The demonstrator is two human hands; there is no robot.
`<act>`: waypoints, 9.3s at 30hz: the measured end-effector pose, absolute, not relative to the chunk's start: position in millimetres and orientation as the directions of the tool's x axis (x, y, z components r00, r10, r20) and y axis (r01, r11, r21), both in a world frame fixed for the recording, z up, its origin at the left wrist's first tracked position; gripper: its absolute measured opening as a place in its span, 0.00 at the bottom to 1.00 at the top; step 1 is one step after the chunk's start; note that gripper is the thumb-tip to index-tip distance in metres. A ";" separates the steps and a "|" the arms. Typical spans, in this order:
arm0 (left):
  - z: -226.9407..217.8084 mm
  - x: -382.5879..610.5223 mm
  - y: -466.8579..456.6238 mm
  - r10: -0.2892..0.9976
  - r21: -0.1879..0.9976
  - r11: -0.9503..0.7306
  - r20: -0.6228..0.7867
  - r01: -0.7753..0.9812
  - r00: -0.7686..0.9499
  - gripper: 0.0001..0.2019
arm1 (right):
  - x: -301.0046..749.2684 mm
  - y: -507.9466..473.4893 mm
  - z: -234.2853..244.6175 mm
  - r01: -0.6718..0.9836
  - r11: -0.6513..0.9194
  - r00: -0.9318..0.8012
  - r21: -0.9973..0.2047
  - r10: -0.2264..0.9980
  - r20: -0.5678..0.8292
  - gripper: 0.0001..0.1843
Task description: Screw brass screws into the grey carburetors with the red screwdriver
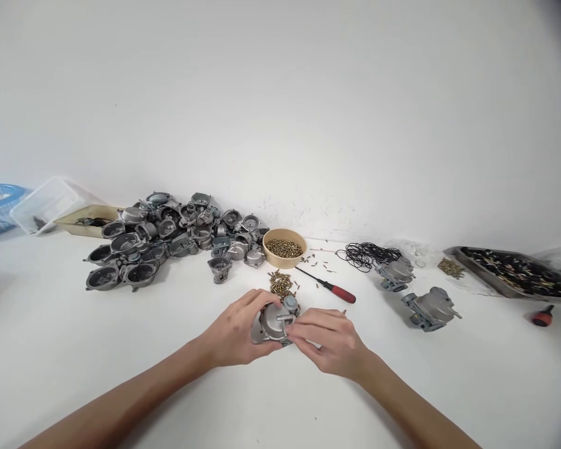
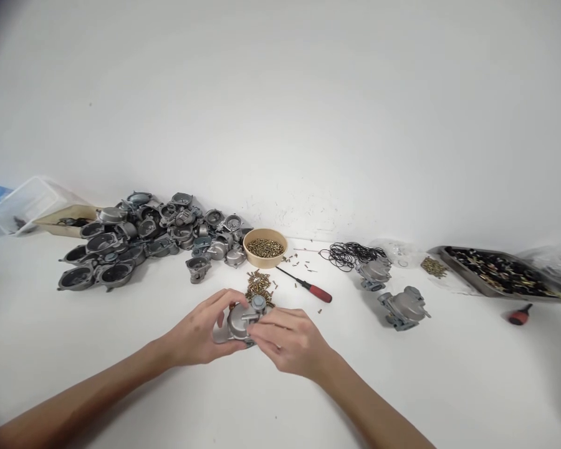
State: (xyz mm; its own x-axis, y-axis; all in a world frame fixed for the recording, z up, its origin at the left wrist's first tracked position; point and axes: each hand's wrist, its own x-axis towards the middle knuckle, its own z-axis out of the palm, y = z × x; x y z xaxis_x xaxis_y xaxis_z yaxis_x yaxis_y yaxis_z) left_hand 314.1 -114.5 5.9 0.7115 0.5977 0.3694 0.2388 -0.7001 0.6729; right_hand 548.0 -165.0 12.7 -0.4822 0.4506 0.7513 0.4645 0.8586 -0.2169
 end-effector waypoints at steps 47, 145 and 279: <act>2.5 319.0 -121.8 0.712 0.816 -0.533 0.287 0.226 0.641 0.32 | 634.9 -112.1 105.3 0.603 0.453 0.131 -0.657 0.755 0.642 0.24; -23.7 316.8 -95.9 0.380 0.539 -0.841 0.541 0.037 0.750 0.37 | 548.9 -140.8 154.2 0.236 0.858 -0.732 -0.457 0.466 0.496 0.19; -18.8 316.7 -103.8 0.488 0.630 -0.764 0.427 0.137 0.761 0.38 | 547.0 -144.3 149.7 0.170 0.848 -0.752 -0.503 0.441 0.490 0.19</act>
State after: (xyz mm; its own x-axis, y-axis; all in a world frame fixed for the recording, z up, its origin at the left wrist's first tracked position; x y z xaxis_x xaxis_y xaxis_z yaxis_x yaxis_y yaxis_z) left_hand 316.7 -103.8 -18.8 0.7612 0.4883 0.4268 0.1369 -0.7642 0.6302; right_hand 547.0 -144.3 149.7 -0.7520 0.4410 0.4899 0.1697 0.8477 -0.5026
